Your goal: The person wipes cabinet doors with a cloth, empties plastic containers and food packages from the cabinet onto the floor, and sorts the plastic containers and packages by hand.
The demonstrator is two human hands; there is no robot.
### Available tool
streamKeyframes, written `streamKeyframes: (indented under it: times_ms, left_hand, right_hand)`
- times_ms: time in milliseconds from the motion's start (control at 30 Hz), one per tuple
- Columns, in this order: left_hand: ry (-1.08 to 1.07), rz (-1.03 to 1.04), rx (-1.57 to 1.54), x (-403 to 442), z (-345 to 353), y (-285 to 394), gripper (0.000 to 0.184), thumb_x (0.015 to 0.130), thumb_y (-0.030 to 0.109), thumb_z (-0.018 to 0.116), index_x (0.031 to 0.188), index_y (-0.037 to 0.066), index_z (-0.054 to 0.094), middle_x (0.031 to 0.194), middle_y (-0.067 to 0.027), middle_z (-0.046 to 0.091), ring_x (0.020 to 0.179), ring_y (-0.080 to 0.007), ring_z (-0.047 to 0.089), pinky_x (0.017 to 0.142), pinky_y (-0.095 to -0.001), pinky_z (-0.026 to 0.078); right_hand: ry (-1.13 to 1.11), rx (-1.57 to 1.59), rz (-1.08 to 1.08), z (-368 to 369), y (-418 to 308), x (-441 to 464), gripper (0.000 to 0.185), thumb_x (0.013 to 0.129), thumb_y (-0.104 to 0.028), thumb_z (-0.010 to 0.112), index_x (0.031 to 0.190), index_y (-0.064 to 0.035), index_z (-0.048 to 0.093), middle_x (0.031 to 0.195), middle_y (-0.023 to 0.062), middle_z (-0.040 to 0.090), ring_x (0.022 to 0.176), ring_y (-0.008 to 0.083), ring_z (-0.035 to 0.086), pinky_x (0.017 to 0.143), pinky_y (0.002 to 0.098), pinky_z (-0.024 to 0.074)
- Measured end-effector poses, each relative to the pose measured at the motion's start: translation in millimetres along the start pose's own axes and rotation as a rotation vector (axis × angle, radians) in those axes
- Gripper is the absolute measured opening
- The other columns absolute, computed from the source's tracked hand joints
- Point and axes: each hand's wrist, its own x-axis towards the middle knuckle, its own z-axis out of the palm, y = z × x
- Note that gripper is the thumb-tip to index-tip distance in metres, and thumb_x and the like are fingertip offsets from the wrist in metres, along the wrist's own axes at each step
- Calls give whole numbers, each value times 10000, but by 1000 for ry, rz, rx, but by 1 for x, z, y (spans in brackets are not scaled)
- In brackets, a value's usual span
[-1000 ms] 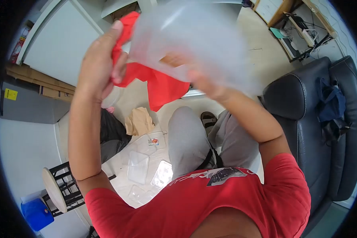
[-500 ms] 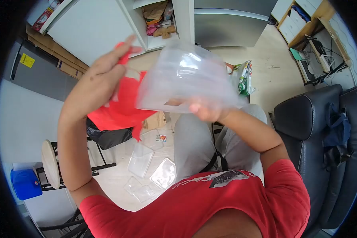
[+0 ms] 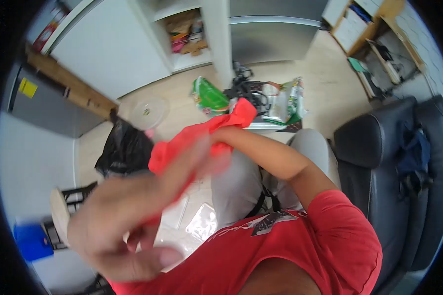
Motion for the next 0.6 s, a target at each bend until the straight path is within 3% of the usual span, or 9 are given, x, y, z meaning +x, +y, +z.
streamKeyframes:
  times_ms: [33,133,200,267,367,400,467,533,600]
  left_hand:
    - [-41,45,-4,-8,4,1,759,857,391,581,1332,-151,343,1170,-363,533,494,-125,612,497,-211,458]
    - [34,-29,1,-31,17,-15,806,748,419,706,1278,-129,446,1161,-382,526,725,-247,675,896,-409,447]
    - [-56,502,-101,9,1,-30,508,936,53,478,1398,-32,284,1459,-225,272,1222,-410,451,1065,-512,323]
    - [207,388,145,13,-17,-37,491,947,75,504,1389,-54,335,914,-155,672,572,-86,543,437,-186,401]
    - [428,301,-166,-14,-54,-118,745,788,269,714,1307,-151,382,971,-207,635,596,-216,620,581,-262,476]
    - [405,328,-172,9,-44,-103,745,788,269,714,1307,-151,382,971,-207,635,596,-216,620,581,-262,476]
    - [-5,664,-236,58,-9,-56,662,871,35,581,1420,-72,228,1096,-421,513,881,-361,604,727,-396,498]
    - [118,629,243,71,-2,-81,856,707,456,729,1285,-111,452,1179,-345,534,930,-299,644,900,-414,441]
    - [-217,716,303,142,34,-10,781,756,324,744,1306,-120,415,1095,-244,600,927,-326,637,791,-377,491]
  right_hand:
    - [-25,17,57,-20,-4,-16,624,738,-296,709,1258,-42,476,1207,153,563,1136,282,519,940,376,422]
    - [21,-24,237,-75,-15,-69,613,762,-319,695,1270,-55,475,1209,135,569,1125,273,525,937,368,422]
    - [100,-78,364,-105,-28,-114,606,778,-334,685,1278,-63,475,1210,123,573,1117,268,529,936,362,423]
    - [210,-116,498,-128,-45,-165,600,794,-350,676,1285,-72,474,1212,111,576,1110,262,533,934,357,423]
    - [434,-126,761,-142,-85,-246,590,818,-373,662,1297,-85,474,1214,93,582,1098,253,539,932,349,423]
    - [563,-242,584,-153,-35,-279,612,835,-395,636,1327,-87,441,1158,127,606,1045,287,564,891,368,443]
    - [808,-353,515,-160,-9,-356,635,854,-417,605,1360,-89,406,1099,164,630,990,325,591,848,391,465]
    - [1090,-358,691,-139,-61,-451,635,856,-415,596,1364,-89,400,1094,171,631,985,331,595,842,399,467]
    - [1386,-421,840,-123,-91,-563,635,858,-413,588,1369,-90,393,1089,178,631,980,338,599,837,407,470]
